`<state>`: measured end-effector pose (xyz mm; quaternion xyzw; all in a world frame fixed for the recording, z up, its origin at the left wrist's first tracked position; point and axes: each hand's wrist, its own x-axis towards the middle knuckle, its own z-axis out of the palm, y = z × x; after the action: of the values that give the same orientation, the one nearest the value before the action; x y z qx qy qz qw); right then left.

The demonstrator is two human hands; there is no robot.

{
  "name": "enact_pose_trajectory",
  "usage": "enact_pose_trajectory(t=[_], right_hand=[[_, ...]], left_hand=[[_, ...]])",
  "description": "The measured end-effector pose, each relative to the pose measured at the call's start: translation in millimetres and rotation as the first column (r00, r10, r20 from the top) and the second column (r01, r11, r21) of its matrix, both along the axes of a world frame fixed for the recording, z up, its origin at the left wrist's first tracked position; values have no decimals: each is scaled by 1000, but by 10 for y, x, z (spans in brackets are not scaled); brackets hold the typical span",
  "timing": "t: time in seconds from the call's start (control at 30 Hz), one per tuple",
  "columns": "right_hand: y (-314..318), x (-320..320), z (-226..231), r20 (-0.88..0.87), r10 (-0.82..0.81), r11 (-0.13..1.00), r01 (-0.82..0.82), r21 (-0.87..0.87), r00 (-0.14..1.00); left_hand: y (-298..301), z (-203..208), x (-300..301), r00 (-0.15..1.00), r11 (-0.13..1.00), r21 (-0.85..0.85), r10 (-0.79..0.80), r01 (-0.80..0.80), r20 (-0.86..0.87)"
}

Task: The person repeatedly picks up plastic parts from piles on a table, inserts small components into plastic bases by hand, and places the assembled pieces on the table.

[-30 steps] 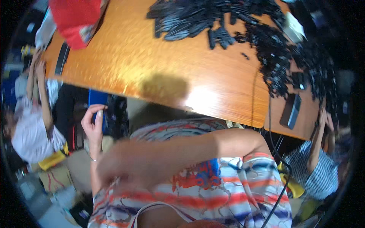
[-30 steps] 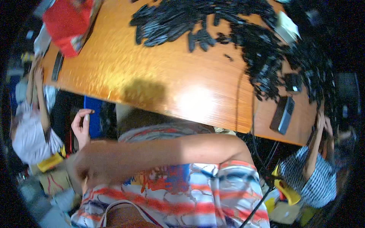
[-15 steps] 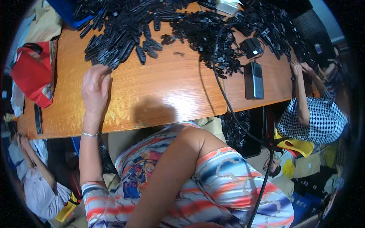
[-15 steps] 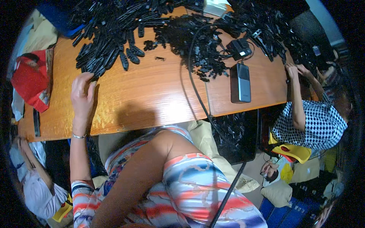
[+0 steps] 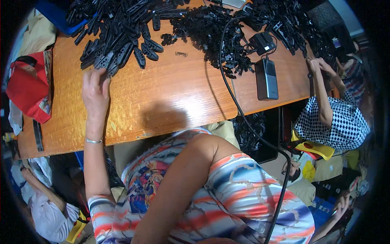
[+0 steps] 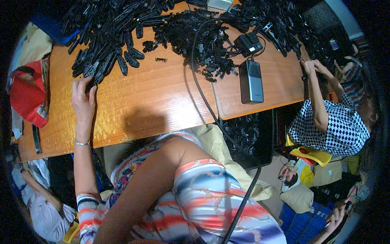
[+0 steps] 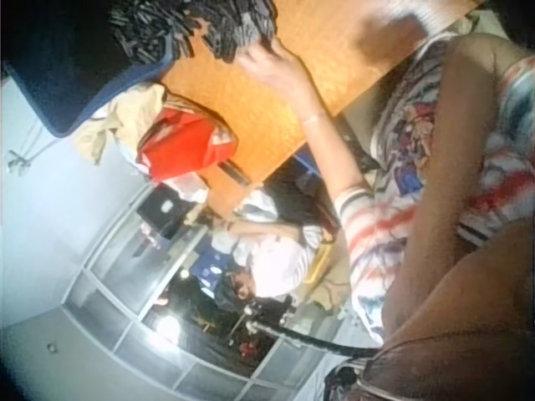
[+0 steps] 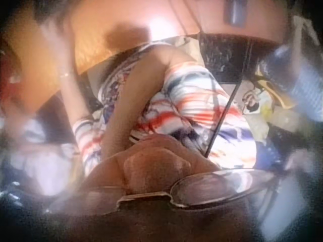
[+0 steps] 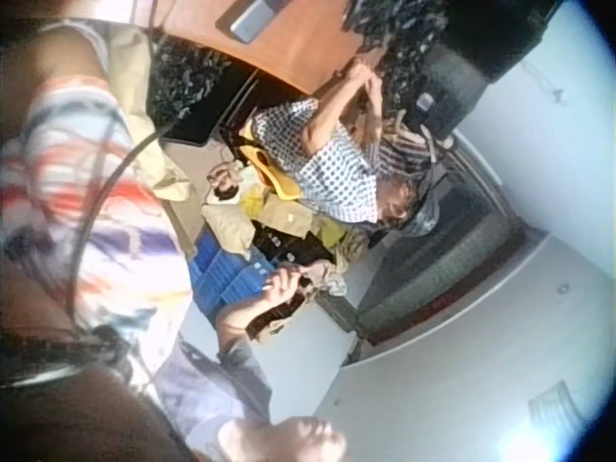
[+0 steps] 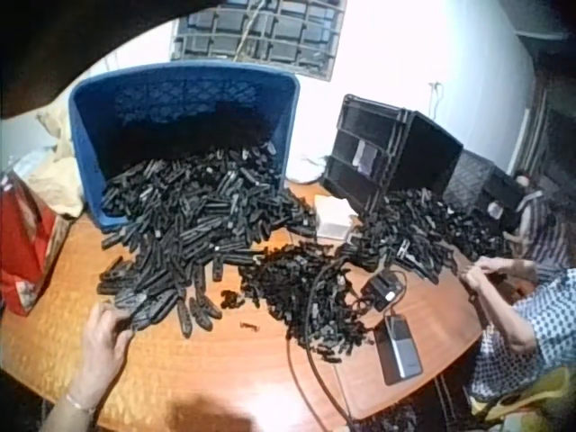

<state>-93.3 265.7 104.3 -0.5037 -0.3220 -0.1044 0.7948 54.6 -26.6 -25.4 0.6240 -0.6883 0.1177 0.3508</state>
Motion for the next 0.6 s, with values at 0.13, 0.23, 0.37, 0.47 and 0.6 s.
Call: enact_pose_trajectory(t=[0.13,0.23,0.37,0.47,0.6], right_hand=[[137,58,-15,-1,28,1000,-28,0,1000],[191,143,-15,-4,28,1000,-28,2,1000],[410,297,-63,-1,90,996,-90,-7,996],[-81,115,-106,-12,133,991,-133,-7,991],[-2383,-752,-38,-231,-75,984,35,-174,970]], left_hand=[[74,72,-84,998,999,15,-51,50,29],[35,56,-140,996,993,84,-83,81,14],[77,19,-115,999,991,126,-43,45,-17],[216,81,-85,997,986,157,-45,54,-58],[440,175,-366,850,931,255,-97,261,-518]])
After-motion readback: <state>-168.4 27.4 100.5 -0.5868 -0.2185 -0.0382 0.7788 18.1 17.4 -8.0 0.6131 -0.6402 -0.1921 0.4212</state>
